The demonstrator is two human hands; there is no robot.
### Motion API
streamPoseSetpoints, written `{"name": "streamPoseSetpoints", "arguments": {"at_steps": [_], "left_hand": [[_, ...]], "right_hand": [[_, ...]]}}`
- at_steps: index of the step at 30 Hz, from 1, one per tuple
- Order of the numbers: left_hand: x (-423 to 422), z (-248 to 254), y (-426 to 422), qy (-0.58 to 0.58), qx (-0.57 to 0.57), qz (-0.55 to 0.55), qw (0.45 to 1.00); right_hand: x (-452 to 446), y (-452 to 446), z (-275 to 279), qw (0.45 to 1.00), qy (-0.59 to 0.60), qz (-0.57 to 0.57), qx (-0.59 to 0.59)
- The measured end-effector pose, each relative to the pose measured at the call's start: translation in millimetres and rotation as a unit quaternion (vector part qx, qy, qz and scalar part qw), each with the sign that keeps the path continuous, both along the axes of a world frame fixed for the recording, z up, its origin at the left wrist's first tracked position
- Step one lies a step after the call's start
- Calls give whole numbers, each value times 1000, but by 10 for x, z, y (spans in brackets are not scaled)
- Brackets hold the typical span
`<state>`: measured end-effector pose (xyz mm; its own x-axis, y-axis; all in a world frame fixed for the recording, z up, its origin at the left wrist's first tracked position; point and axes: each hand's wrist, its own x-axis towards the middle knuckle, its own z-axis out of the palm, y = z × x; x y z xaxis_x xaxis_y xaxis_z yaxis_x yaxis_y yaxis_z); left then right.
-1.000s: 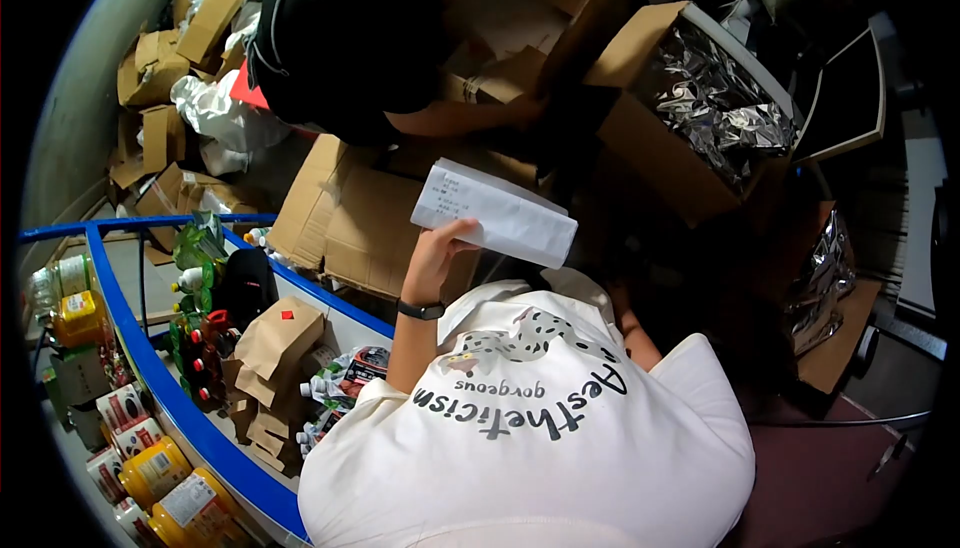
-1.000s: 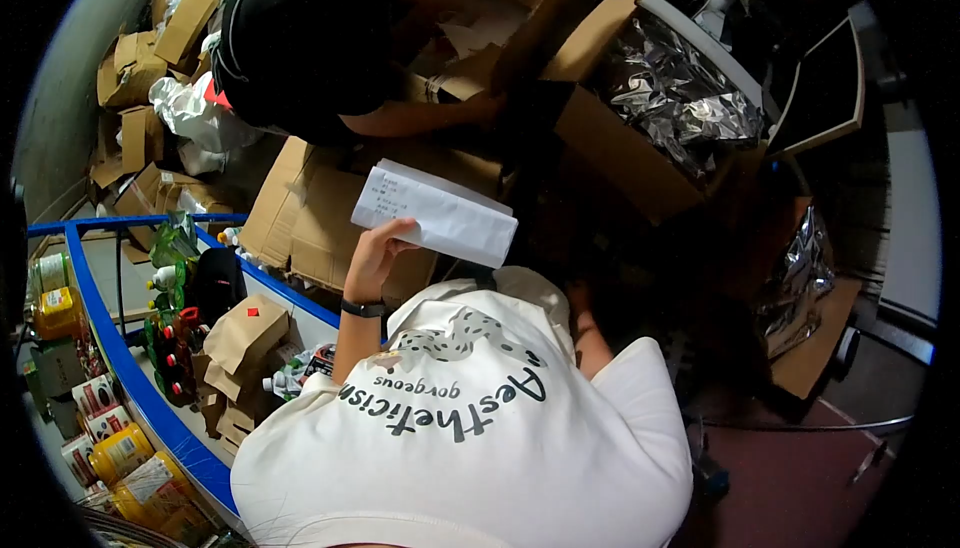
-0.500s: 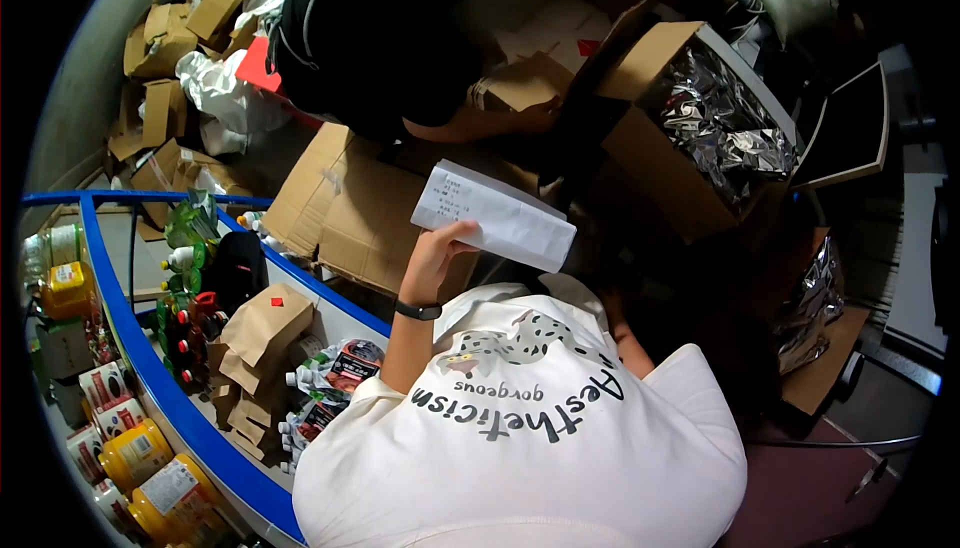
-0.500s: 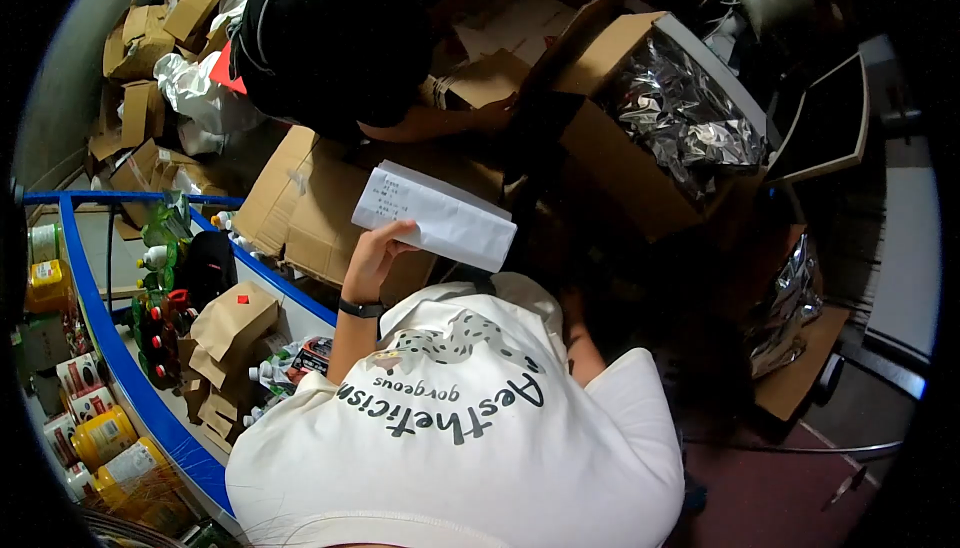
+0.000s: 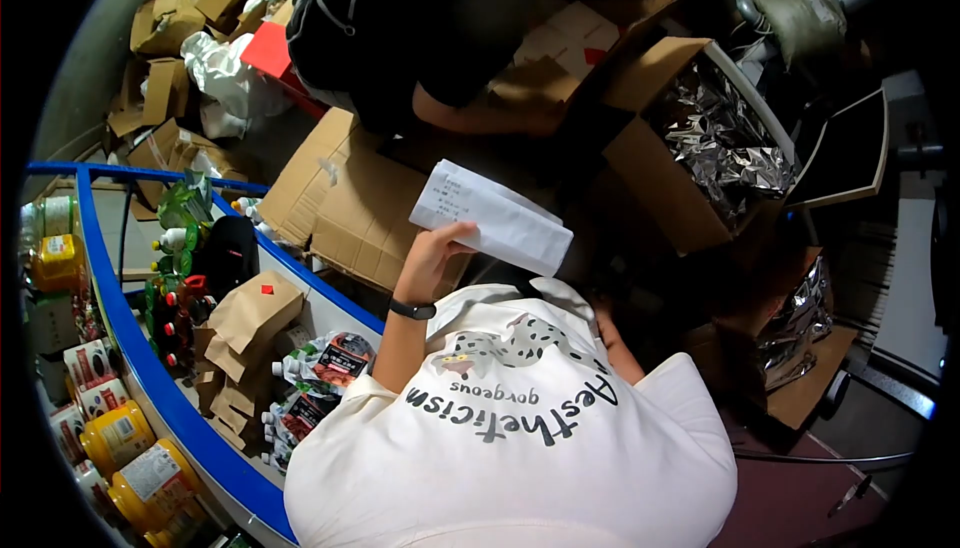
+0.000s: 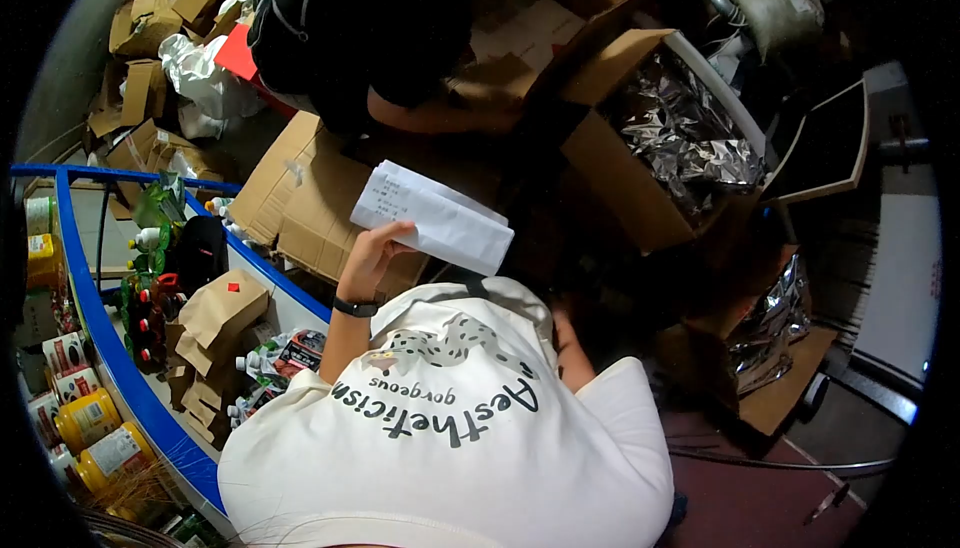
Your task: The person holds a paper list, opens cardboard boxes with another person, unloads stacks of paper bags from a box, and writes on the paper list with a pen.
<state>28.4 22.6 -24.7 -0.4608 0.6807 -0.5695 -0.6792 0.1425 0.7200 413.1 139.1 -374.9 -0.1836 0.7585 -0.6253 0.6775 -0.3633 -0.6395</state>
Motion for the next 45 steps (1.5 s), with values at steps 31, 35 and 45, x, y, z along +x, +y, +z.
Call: {"name": "streamPoseSetpoints", "arguments": {"at_steps": [31, 35, 45], "left_hand": [[11, -4, -142, -3, 3, 17, 1000], [-16, -10, -135, -15, 6, 21, 1000], [-32, -50, -122, -13, 10, 29, 999]], "right_hand": [[266, 32, -723, 999, -23, 44, 1], [382, 11, -1159, 999, -24, 32, -6], [424, 185, -942, 995, 70, 62, -24]]}}
